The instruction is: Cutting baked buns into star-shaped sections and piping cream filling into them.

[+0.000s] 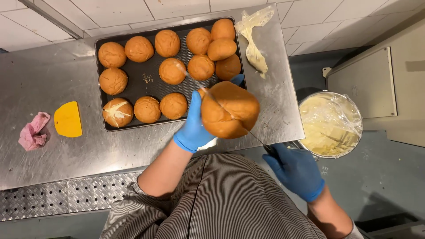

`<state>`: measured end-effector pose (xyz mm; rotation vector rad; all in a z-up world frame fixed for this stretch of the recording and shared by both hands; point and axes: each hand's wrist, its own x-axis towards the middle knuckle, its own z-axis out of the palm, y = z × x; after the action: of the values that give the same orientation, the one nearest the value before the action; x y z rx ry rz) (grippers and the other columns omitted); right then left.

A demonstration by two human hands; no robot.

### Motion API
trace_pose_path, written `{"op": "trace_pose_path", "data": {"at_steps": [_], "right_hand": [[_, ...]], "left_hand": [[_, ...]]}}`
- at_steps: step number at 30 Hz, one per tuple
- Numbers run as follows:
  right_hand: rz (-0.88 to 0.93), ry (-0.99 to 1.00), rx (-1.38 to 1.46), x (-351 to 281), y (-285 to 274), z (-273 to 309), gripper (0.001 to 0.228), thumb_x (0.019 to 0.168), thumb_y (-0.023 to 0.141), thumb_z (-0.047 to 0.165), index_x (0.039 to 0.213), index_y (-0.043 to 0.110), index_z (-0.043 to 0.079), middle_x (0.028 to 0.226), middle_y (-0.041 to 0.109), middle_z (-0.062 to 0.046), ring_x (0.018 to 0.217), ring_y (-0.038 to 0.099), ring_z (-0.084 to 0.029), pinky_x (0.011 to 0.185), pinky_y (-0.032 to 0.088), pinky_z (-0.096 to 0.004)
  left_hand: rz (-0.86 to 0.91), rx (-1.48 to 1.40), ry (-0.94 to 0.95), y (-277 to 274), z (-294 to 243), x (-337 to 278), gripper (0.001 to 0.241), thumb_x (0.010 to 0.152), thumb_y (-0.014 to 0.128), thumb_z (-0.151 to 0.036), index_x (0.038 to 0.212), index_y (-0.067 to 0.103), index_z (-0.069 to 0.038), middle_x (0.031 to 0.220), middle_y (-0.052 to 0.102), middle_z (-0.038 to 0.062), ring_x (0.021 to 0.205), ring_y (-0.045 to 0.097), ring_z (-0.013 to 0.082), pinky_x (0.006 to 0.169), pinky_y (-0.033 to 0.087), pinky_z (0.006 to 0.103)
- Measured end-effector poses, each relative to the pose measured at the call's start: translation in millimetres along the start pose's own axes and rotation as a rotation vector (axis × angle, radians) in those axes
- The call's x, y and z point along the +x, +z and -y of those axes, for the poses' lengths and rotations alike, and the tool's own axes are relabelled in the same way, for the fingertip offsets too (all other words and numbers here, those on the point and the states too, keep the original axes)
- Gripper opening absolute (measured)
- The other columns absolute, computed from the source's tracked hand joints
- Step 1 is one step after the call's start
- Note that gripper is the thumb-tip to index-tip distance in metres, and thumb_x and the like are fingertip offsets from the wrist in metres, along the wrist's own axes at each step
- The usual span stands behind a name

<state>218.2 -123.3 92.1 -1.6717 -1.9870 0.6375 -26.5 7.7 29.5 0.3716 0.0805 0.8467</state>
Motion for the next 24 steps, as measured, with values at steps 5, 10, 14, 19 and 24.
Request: {"op": "trace_pose_path", "data": {"at_steps": [5, 10, 14, 19, 24], "right_hand": [[-0.095, -0.059, 0.112, -26.2, -11.8, -4.8, 0.022, 0.086, 0.066, 0.013, 0.105, 0.068, 0.004, 0.077, 0.071, -0.014, 0.067, 0.07, -0.032, 0.059, 0.053, -0.038], [-0.102, 0.133, 0.117, -15.0, 4.5, 19.7, 0.016, 0.09, 0.063, 0.011, 0.104, 0.069, 0.006, 0.066, 0.069, -0.012, 0.056, 0.068, -0.031, 0.053, 0.05, -0.041], [-0.127, 0.105, 0.135, -11.3, 15.1, 21.7, 0.014, 0.092, 0.062, 0.012, 0.103, 0.065, 0.005, 0.066, 0.07, -0.011, 0.05, 0.067, -0.03, 0.046, 0.049, -0.04], [-0.126, 0.111, -0.013, 0.8, 23.9, 22.3, 0.015, 0.094, 0.064, 0.015, 0.103, 0.063, 0.003, 0.06, 0.065, -0.016, 0.049, 0.063, -0.035, 0.045, 0.045, -0.046], [-0.109, 0.106, -0.071, -16.5, 32.5, 17.2, 0.017, 0.091, 0.065, 0.018, 0.1, 0.063, 0.005, 0.056, 0.065, -0.016, 0.047, 0.063, -0.036, 0.045, 0.046, -0.047]], "left_hand": [[0.055, -0.245, 0.016, 21.6, -11.9, -1.0, 0.078, 0.108, 0.041, -0.063, 0.164, 0.028, -0.011, 0.167, 0.034, 0.015, 0.154, 0.035, 0.0371, 0.128, 0.027, 0.0579], [-0.048, -0.202, 0.104, 27.2, -1.9, 11.4, 0.072, 0.107, 0.048, -0.051, 0.164, 0.03, -0.01, 0.166, 0.037, 0.013, 0.152, 0.039, 0.0333, 0.13, 0.027, 0.0525], [-0.112, -0.151, 0.109, 6.5, 18.9, 11.7, 0.068, 0.11, 0.05, -0.045, 0.163, 0.03, -0.008, 0.164, 0.039, 0.011, 0.151, 0.041, 0.0314, 0.131, 0.028, 0.0504], [-0.123, -0.066, 0.102, 13.2, 24.3, 18.0, 0.063, 0.109, 0.05, -0.039, 0.161, 0.034, -0.006, 0.16, 0.045, 0.011, 0.149, 0.042, 0.0289, 0.129, 0.03, 0.0477], [-0.157, -0.003, 0.23, 19.4, 3.8, 22.1, 0.056, 0.111, 0.047, -0.033, 0.157, 0.036, -0.003, 0.156, 0.048, 0.014, 0.144, 0.047, 0.0325, 0.126, 0.033, 0.0538]]}}
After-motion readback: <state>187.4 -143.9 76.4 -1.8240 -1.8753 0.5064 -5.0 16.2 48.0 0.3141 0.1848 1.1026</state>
